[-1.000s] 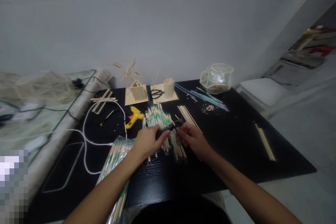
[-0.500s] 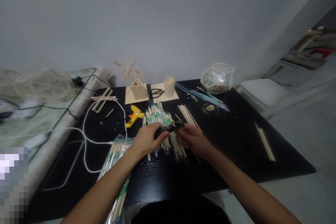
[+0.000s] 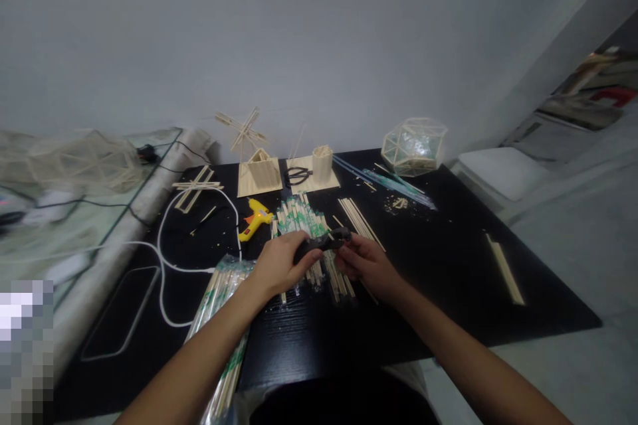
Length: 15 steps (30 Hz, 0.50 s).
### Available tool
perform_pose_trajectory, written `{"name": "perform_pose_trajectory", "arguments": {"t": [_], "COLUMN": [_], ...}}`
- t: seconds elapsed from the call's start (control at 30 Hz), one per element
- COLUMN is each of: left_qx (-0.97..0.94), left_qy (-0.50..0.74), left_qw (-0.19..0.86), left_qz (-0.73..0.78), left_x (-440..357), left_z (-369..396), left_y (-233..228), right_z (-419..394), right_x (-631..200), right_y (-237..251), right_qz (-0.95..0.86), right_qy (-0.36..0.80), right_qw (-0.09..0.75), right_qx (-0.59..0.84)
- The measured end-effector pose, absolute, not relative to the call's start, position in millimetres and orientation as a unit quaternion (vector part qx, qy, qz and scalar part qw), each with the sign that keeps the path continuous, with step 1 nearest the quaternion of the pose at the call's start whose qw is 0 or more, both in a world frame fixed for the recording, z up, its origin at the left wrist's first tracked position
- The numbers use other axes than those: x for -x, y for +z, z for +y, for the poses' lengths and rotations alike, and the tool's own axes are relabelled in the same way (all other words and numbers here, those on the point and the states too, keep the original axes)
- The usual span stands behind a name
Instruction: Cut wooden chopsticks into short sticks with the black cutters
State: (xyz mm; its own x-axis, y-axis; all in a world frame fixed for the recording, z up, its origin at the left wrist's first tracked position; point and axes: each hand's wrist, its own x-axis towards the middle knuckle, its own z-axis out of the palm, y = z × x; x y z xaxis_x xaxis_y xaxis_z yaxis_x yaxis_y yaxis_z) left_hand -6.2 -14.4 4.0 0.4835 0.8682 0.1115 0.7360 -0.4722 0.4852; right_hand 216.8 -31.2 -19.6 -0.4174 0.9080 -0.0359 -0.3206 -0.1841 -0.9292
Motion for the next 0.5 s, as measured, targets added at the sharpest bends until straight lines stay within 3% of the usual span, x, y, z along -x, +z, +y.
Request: {"name": "perform_pose_trajectory", "arguments": {"t": [0.5], "left_qx": [-0.842], "left_qy": [0.147], "left_qw": [0.192], "left_qz": [0.483], "left_x": [5.3], "left_z": [-15.8], "left_y": [9.6], "right_z": [-35.3], "right_x": [-216.5], "right_y": [-22.7], "right_qz": [-0.43], "right_qy": [0.724], "right_qw": [0.434], "right_qx": [0.32]}}
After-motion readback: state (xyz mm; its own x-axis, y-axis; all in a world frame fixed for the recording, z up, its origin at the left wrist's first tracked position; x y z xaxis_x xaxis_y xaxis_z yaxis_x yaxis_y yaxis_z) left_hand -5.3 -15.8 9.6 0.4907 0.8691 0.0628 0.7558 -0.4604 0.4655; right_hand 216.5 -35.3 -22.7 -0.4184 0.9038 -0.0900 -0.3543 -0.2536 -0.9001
